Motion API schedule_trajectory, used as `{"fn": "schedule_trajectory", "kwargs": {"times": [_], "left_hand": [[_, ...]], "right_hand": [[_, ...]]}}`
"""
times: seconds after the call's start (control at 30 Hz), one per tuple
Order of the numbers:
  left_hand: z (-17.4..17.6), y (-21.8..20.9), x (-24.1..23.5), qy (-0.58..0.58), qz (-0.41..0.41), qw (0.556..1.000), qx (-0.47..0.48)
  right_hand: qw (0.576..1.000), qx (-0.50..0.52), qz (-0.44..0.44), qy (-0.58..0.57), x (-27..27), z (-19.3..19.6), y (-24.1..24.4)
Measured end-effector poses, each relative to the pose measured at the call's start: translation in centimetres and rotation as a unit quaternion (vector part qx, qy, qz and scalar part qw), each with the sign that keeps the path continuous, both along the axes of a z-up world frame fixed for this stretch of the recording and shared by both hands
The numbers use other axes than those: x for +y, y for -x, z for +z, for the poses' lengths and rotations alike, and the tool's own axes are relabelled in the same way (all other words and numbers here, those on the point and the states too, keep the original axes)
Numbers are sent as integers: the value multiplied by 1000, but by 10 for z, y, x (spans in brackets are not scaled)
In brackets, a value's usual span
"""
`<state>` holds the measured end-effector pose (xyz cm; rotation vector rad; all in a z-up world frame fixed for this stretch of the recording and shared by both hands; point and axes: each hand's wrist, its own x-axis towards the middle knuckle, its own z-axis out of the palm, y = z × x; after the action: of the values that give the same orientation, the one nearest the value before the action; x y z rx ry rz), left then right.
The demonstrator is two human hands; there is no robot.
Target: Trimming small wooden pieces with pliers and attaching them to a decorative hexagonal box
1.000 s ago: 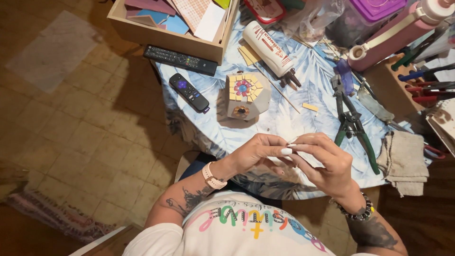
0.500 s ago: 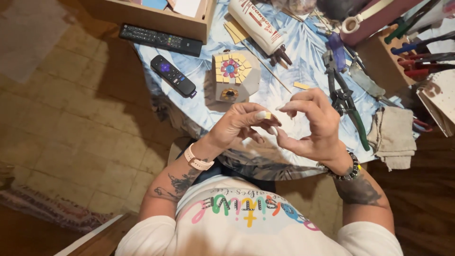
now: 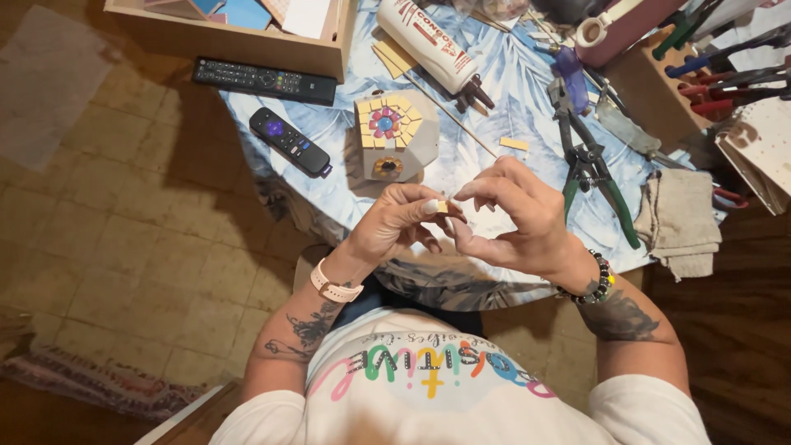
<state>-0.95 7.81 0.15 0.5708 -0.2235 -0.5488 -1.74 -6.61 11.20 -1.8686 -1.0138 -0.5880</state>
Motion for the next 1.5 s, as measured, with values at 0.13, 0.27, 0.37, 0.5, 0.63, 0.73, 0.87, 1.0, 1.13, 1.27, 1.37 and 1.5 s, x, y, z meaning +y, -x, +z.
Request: {"fn": "schedule_trajectory", "kwargs": {"times": [0.13,0.27,0.37,0.5,0.63,0.73,0.87,1.0,1.13,1.27,1.37,1.5], "left_hand": [[0,0,0,10,1,1000,-1],[1,1,0,8,-1,1000,-3],[1,1,0,9,0,1000,-5],[4,2,1,8,4,1000,-4],[-4,1,-1,22,5,1000,1],[-3,0,0,26,7,1000,3],[-3,1,0,17,11,1000,4],[-3,1,0,14,9,1000,0],[2,3,1,8,11,1000,-3],[2,4,1,-2,16,1000,-2],[7,4,3,-9,19,1000,2],[0,3,3,-15,21,1000,3]], "right_hand": [[1000,2,9,-2,1,1,-1],[1000,5,10,0,0,-2,-1],[1000,3,9,2,1,-2,-1],[1000,3,6,8,1,-2,-1],[1000,7,5,13,3,-1,0],[1000,2,2,13,4,0,0],[1000,3,-1,19,4,0,1],[1000,4,1,20,4,-1,0],[1000,6,3,21,5,0,1],[1000,2,9,25,6,2,0],[1000,-2,13,25,9,3,-1],[1000,-1,18,17,11,3,1]]}}
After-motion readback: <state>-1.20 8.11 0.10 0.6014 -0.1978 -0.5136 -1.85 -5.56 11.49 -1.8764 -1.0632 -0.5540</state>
